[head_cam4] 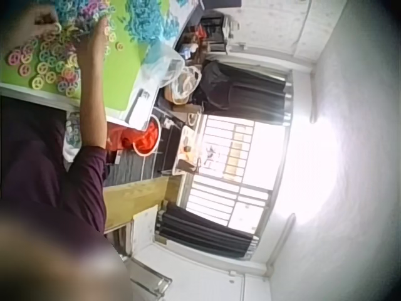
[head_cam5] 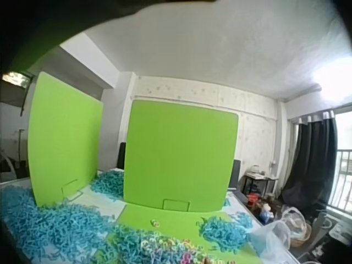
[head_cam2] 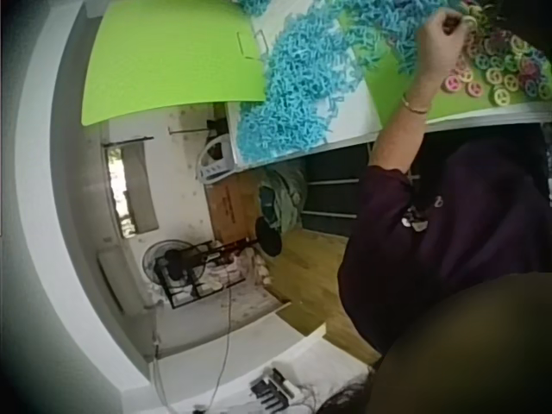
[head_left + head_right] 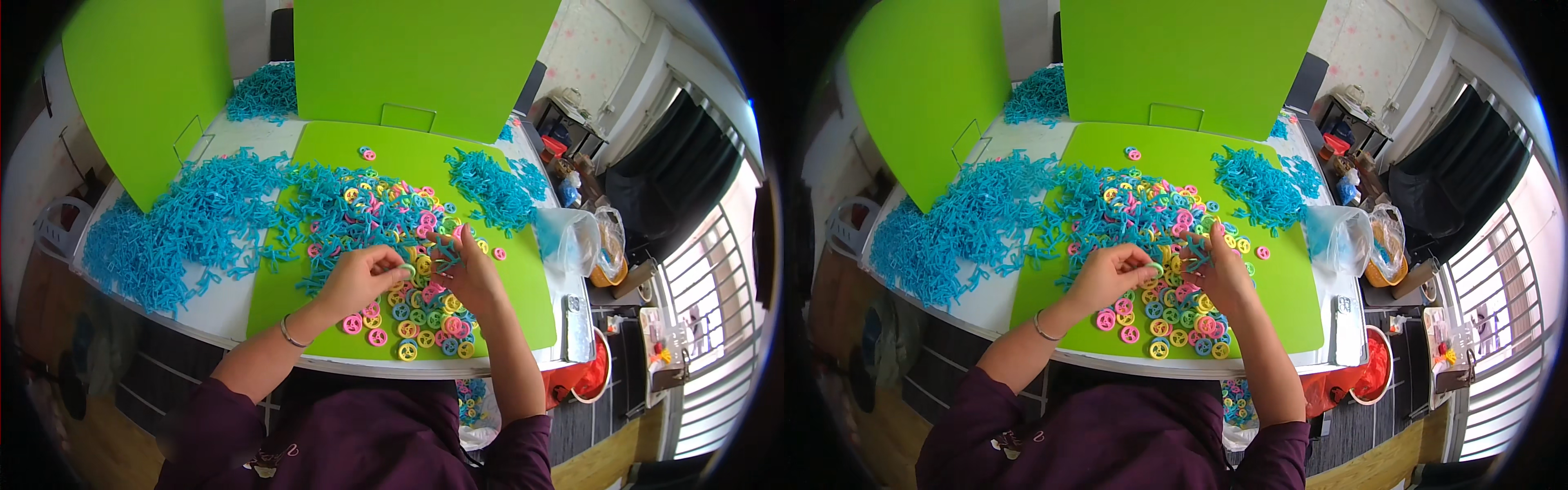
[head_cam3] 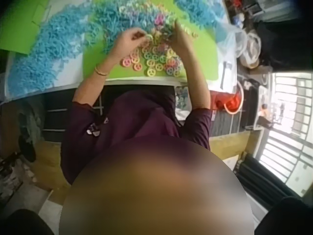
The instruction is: The person is picking up, inspecting, and connecting colorful smiley-face rings on a workbench.
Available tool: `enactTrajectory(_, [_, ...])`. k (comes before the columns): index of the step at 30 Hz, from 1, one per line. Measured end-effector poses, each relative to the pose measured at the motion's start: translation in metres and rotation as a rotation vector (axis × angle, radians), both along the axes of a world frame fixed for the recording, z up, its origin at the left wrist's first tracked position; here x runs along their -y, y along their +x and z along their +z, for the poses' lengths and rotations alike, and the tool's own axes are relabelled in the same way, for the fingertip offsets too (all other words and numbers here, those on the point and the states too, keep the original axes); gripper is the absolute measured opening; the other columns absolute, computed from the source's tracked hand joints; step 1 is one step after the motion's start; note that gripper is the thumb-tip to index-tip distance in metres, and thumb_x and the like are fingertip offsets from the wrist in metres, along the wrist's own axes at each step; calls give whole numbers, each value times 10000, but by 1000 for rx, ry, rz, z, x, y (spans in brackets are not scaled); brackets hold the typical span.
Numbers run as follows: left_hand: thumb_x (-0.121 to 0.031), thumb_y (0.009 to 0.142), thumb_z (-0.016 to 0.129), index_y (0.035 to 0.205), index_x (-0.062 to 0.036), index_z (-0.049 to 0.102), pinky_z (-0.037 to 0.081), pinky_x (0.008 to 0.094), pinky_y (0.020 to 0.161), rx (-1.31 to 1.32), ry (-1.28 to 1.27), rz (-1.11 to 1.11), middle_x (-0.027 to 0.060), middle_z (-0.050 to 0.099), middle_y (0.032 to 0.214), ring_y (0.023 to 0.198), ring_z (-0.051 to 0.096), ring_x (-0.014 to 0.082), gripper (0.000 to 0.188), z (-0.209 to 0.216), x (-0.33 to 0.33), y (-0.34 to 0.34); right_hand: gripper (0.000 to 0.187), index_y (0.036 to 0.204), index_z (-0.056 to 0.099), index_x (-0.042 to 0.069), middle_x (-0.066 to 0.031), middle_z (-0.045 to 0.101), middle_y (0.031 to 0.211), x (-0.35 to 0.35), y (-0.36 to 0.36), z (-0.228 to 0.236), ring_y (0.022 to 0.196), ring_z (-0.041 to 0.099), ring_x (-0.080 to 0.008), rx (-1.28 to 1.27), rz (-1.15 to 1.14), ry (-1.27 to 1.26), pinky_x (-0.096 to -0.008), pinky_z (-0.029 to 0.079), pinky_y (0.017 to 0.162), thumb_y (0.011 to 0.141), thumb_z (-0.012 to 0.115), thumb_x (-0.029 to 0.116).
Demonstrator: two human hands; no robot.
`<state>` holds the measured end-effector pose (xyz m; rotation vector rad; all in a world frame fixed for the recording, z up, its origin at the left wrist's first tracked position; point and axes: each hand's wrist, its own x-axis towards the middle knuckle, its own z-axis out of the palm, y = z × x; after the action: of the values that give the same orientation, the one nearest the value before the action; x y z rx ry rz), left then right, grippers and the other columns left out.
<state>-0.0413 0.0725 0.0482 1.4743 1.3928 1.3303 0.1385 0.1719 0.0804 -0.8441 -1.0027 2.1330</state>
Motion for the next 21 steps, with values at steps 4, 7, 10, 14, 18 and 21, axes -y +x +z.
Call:
enactTrajectory(4, [-104,878,647,983,4,626,502,205,612,344,-62,-3,40,665,808,686,610,66,153,2,-4,-8,227,1088,541,12,-86,625,934,11,-5,-5,821,598,-134,127,78,366,-299,516,744,981,478,202])
enactTrajectory(7, [-94,874,650,1006,-3,634,517,206,657,473,-52,37,40,667,857,731,620,70,161,3,-6,-9,179,1095,539,3,-107,633,1001,21,-8,-10,859,623,-141,107,91,505,-301,538,772,959,506,115])
enactTrajectory(10, [-80,871,649,999,-8,638,530,209,696,544,-20,52,43,667,893,776,630,82,147,-1,-6,-10,153,1043,573,-18,-105,650,979,26,-11,-18,849,644,-158,90,72,478,-301,555,758,933,546,86])
enactTrajectory(14, [-49,866,644,967,-10,644,537,215,717,579,4,7,45,664,888,801,634,92,108,-8,-7,-12,178,1043,619,-33,-98,671,916,32,-14,-18,813,659,-158,122,-16,485,-295,567,738,911,585,81])
enactTrajectory(18, [-30,862,640,944,-7,644,544,226,725,581,24,2,47,661,876,795,634,95,85,-8,-5,-9,225,1096,622,-34,-100,679,919,36,-15,-21,822,666,-157,138,-42,544,-288,570,735,899,601,71])
enactTrajectory(21, [-13,861,634,929,-4,647,550,230,725,551,70,-5,57,663,871,789,638,102,70,-6,-4,-8,243,1111,620,-41,-108,683,931,41,-18,-23,841,665,-151,121,-94,546,-278,569,740,891,610,62])
